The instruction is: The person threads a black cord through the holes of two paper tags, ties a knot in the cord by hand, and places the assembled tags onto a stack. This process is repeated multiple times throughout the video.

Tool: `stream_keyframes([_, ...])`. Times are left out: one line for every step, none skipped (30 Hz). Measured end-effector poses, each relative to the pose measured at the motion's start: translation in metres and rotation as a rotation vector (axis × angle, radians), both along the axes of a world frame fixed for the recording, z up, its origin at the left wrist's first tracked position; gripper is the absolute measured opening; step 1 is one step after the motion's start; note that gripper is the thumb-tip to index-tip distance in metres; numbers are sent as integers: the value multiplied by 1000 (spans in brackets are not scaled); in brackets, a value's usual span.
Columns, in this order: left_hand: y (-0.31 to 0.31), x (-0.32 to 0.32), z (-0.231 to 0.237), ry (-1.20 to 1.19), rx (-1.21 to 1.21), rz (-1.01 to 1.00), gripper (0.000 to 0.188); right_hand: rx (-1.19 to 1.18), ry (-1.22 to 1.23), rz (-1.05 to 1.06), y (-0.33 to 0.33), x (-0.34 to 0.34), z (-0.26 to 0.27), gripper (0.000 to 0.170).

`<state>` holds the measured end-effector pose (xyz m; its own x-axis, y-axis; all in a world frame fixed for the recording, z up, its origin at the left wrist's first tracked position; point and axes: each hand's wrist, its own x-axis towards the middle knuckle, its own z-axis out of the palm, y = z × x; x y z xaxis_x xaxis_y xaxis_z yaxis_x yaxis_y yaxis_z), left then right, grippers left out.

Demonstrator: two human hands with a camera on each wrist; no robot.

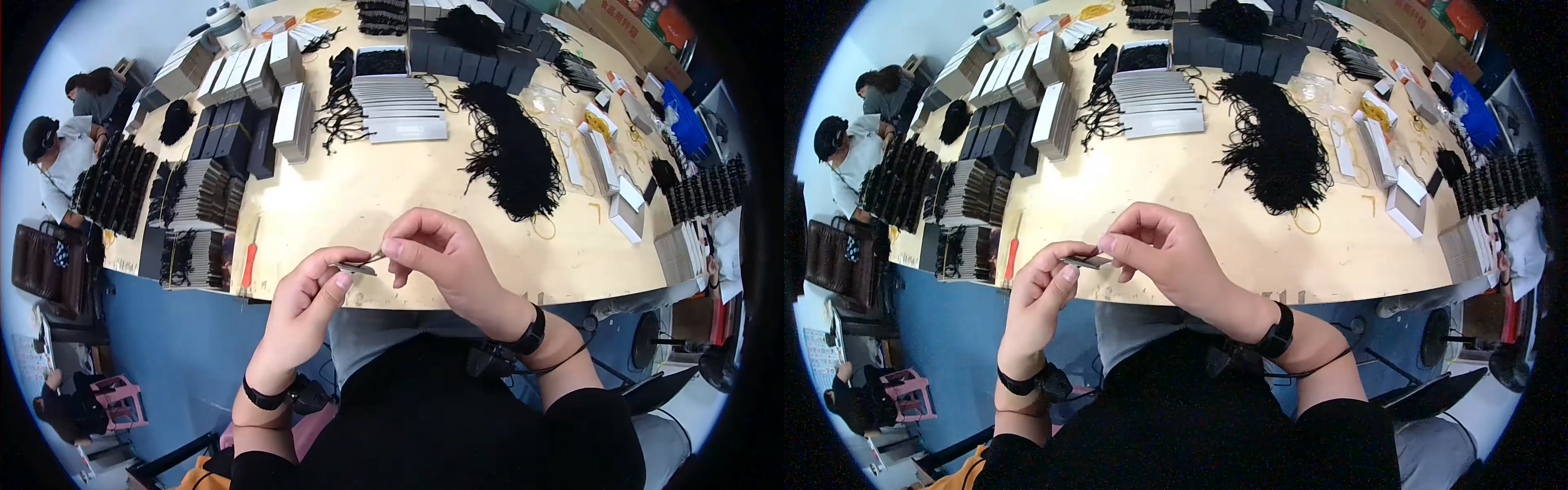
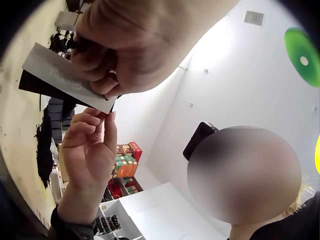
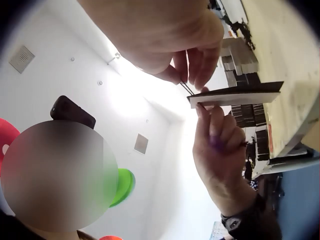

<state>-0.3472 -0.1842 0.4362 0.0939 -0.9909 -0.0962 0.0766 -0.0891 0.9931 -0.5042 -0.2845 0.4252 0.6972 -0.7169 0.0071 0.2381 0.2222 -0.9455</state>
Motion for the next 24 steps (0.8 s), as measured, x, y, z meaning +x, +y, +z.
stream_keyframes([-5,1,0,-30,36,-67,28,101,-74,14,-1,-6,1,15])
stream_keyframes([-10,-3,1,-28,27,-78,28,201,-148,32,-3,-11,1,14])
stream_keyframes([-14,-8,1,-15,-3,-96,30,230,-210,46,-5,-17,-1,13])
stream_keyframes([-18,-11,2,-2,-32,-113,33,224,-208,39,-8,-22,0,13])
stream_keyframes([-23,-13,-1,-38,-63,-107,30,298,-264,21,-10,-27,1,13])
stream_keyframes([-26,-13,-2,-35,-65,-109,30,374,-320,5,-13,-31,2,12])
stream_keyframes([-28,-13,-3,-23,-83,-69,26,361,-298,-55,-16,-34,2,13])
stream_keyframes([-29,-11,-3,-13,-98,-29,23,361,-297,-56,-18,-37,2,13])
stream_keyframes([-30,-9,-1,60,-74,-18,13,314,-277,-113,-20,-39,2,13])
stream_keyframes([-31,-8,-3,61,-72,-17,13,269,-256,-169,-22,-40,2,13])
stream_keyframes([-32,-8,-6,97,-72,1,13,294,-256,-153,-23,-42,4,15])
stream_keyframes([-32,-8,-9,133,-72,22,12,298,-254,-150,-25,-43,4,15])
stream_keyframes([-33,-9,-10,134,-68,26,12,359,-343,-97,-27,-44,4,16])
stream_keyframes([-34,-10,-11,201,-63,44,11,420,-431,-44,-29,-45,4,17])
stream_keyframes([-34,-12,-12,268,-56,62,11,476,-515,40,-31,-45,2,17])
stream_keyframes([-35,-13,-13,273,-49,67,11,484,-510,40,-31,-44,2,17])
stream_keyframes([-36,-13,-12,305,-47,89,11,521,-551,71,-31,-41,3,17])
stream_keyframes([-37,-14,-12,339,-46,112,11,559,-592,102,-31,-39,3,19])
stream_keyframes([-37,-11,-12,371,-69,94,11,522,-590,114,-31,-38,2,25])
stream_keyframes([-39,-15,-9,374,-66,100,11,527,-585,117,-29,-38,2,25])
stream_keyframes([-42,-24,-3,262,-118,153,12,344,-426,34,-27,-38,4,25])
stream_keyframes([-43,-28,2,148,-169,204,13,160,-268,-46,-26,-37,5,26])
stream_keyframes([-42,-27,6,127,-226,139,15,90,-241,-80,-26,-36,1,25])
stream_keyframes([-40,-26,8,128,-222,143,15,95,-239,-77,-26,-36,3,25])
